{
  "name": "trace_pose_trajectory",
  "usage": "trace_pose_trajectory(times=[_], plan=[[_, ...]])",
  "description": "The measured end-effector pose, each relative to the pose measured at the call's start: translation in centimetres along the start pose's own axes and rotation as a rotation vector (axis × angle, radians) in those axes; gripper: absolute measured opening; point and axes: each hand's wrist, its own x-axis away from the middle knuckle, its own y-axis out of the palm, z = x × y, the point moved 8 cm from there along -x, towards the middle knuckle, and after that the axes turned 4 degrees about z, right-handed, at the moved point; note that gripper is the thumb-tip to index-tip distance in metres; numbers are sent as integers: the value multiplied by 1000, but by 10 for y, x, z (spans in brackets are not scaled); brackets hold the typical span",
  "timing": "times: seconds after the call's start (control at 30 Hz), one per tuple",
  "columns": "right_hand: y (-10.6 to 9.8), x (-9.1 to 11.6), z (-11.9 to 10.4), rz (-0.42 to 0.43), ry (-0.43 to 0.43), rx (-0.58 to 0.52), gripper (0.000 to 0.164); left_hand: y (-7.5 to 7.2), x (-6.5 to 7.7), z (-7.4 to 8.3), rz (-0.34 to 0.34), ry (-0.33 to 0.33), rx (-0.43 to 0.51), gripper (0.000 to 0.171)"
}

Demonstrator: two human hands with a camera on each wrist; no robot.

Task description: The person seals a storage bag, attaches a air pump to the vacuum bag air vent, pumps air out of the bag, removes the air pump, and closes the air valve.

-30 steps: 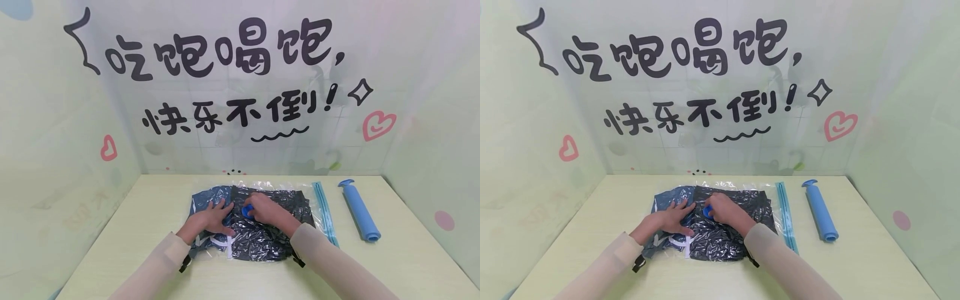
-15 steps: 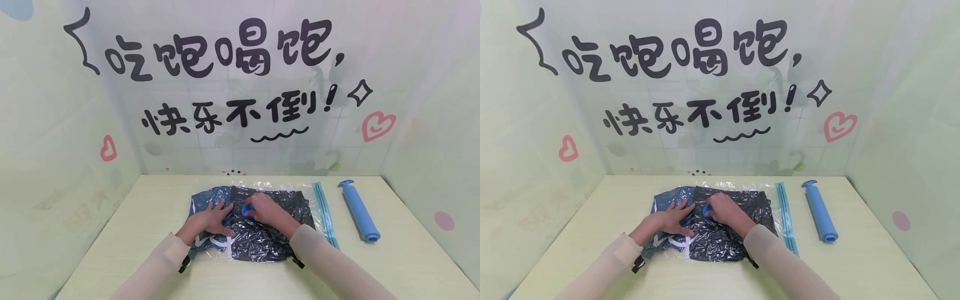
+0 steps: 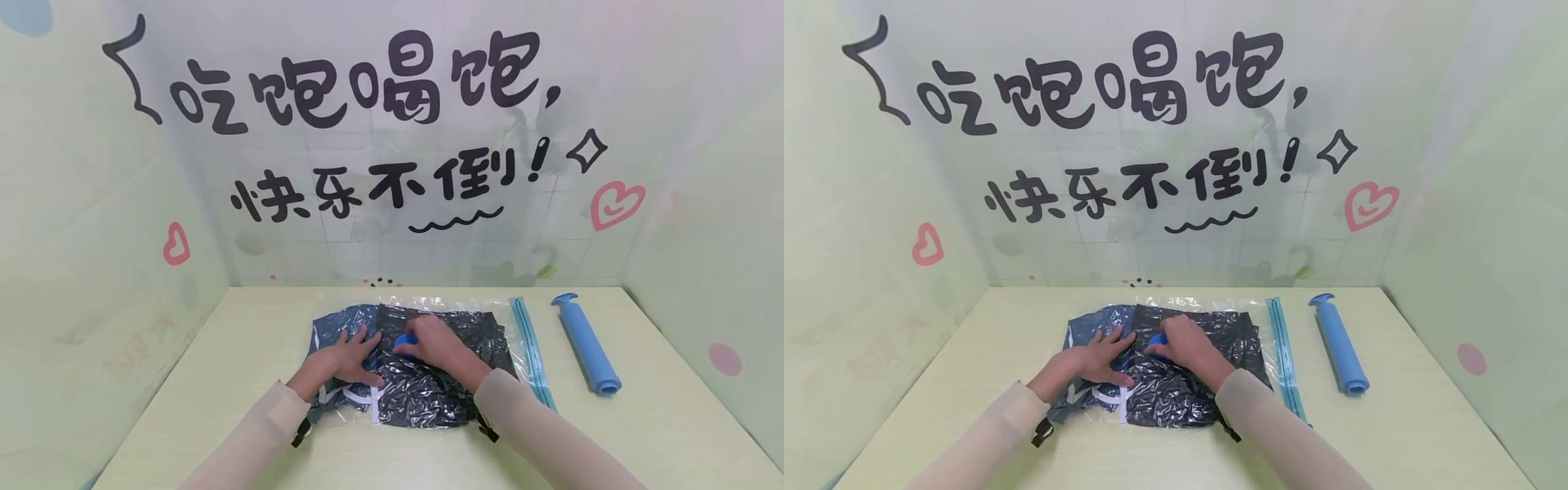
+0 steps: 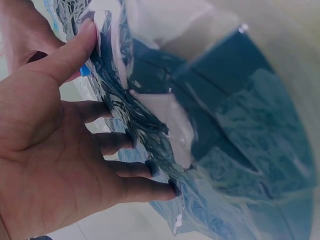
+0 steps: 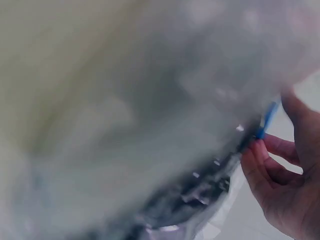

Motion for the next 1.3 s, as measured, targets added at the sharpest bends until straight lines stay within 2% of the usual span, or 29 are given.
trace_pose_trajectory(times=[0.1, 0.2, 0.3, 0.4, 0.47, 0.63, 1.3], plan=[[-1, 0, 3, -14, -3, -23, 42, 0, 1, 0, -1, 0, 4, 96], [-4, 1, 2, -31, -60, -46, 38, 0, 1, 0, -2, 3, 9, 95], [-4, 4, -3, -102, -135, -71, 39, 0, 1, 0, -4, 4, 16, 95], [-1, 7, -8, -187, -172, -93, 44, 0, 2, 0, -3, 1, 21, 95], [0, 9, -9, -207, -184, -93, 44, -1, 2, 0, -4, 0, 21, 95], [4, 8, -6, -192, -184, -85, 38, 0, 3, 0, -6, -8, 25, 95], [6, 8, -4, -158, -165, -23, 32, 5, 3, 0, 3, -26, 22, 96]])
